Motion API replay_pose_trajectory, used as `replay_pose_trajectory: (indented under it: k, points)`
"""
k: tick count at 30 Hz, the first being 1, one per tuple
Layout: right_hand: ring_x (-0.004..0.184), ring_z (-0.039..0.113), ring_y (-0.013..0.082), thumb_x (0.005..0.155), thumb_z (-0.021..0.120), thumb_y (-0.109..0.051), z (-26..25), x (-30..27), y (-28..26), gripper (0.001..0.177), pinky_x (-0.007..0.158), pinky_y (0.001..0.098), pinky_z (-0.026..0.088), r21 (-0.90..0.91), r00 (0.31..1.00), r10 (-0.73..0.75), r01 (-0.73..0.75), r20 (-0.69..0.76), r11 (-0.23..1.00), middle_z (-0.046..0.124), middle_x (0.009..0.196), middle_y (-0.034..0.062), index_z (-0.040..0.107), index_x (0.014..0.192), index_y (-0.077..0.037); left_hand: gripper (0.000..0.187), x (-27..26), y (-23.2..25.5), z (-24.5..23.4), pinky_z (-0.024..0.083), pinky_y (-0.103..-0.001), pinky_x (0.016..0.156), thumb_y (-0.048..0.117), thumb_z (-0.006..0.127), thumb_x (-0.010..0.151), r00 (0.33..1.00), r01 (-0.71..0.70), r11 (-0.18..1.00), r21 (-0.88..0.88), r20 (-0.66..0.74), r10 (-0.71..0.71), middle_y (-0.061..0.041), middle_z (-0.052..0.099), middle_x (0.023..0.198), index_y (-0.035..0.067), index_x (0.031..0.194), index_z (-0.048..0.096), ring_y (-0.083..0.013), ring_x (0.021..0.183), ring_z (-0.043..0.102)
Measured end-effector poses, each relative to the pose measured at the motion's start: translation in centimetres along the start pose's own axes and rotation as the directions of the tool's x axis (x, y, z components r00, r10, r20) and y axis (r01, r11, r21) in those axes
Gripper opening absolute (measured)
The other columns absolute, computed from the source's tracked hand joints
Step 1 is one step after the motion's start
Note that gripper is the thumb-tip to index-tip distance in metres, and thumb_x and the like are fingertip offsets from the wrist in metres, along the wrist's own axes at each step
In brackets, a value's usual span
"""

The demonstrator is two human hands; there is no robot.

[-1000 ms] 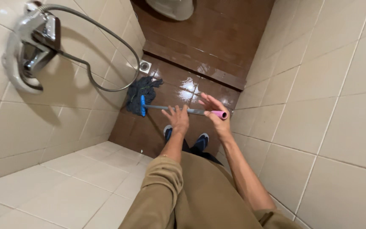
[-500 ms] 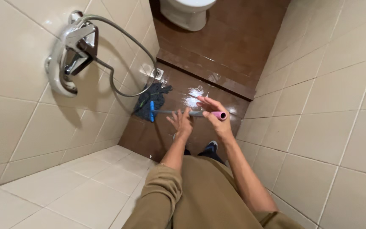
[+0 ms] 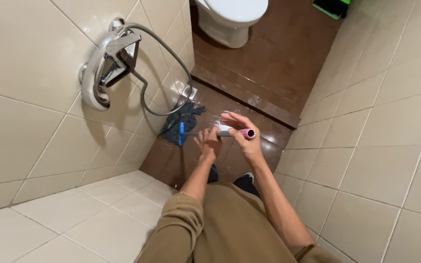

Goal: The person assembles a mop by attaching the mop head to the handle by hand in a bathroom.

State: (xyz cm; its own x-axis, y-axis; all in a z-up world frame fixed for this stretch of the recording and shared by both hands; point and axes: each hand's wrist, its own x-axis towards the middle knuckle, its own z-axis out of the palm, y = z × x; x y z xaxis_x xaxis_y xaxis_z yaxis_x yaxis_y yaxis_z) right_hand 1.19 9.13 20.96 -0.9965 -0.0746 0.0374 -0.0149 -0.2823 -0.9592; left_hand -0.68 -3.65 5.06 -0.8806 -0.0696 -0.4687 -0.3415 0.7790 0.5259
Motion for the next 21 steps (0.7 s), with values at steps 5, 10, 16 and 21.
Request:
replay_pose_trajectory:
  k: [5, 10, 16, 21]
  points:
    - [0.125, 0.066, 0.0307, 0.097, 0.061, 0.002, -0.1, 0.2, -0.2, 0.044, 0.109, 0.0429, 0.054, 0.012, 1.0, -0.002, 0.003, -0.021, 1.0, 0.065, 0.138, 0.0195, 0.056, 0.141, 0.0, 0.028, 0.2, 0.4, -0.2, 0.01, -0.064, 0.124, 0.027, 0.058, 0.098, 1.0, 0.0, 1.0, 0.015, 0.022, -0.001, -0.01, 0.049, 0.148, 0.028, 0.125, 0.062, -0.0384, 0.149, 0.03]
    - [0.124, 0.067, 0.0305, 0.096, 0.06, 0.002, -0.9, 0.5, -0.5, 0.044, 0.108, 0.0431, 0.054, -0.019, 0.999, 0.01, -0.011, -0.043, 1.0, 0.066, 0.137, 0.0192, 0.056, 0.141, 0.0, 0.031, 0.9, 1.0, 0.5, 0.009, -0.063, 0.123, 0.027, 0.058, 0.097, 0.999, -0.001, 0.999, 0.042, 0.036, -0.001, -0.012, 0.046, 0.149, 0.029, 0.127, 0.06, -0.0411, 0.15, 0.025]
    - [0.123, 0.067, 0.0312, 0.097, 0.06, 0.002, -2.0, 0.5, -0.5, 0.045, 0.108, 0.0432, 0.054, -0.005, 0.998, 0.011, -0.012, -0.062, 1.0, 0.067, 0.134, 0.0203, 0.055, 0.141, -0.001, 0.034, 1.0, 1.5, 0.9, 0.009, -0.065, 0.123, 0.024, 0.056, 0.096, 0.998, -0.035, 0.999, 0.02, 0.051, 0.034, -0.015, 0.044, 0.151, 0.026, 0.13, 0.058, -0.044, 0.15, 0.024]
    - [0.122, 0.068, 0.0318, 0.097, 0.062, 0.0, -3.0, 0.3, -0.4, 0.045, 0.107, 0.0435, 0.054, -0.002, 0.996, 0.023, -0.023, -0.088, 1.0, 0.068, 0.133, 0.0207, 0.055, 0.141, -0.001, 0.032, 1.1, 1.7, 2.0, 0.008, -0.066, 0.124, 0.024, 0.053, 0.098, 0.996, -0.043, 0.999, 0.021, 0.073, 0.042, -0.015, 0.046, 0.151, 0.025, 0.129, 0.058, -0.0453, 0.151, 0.024]
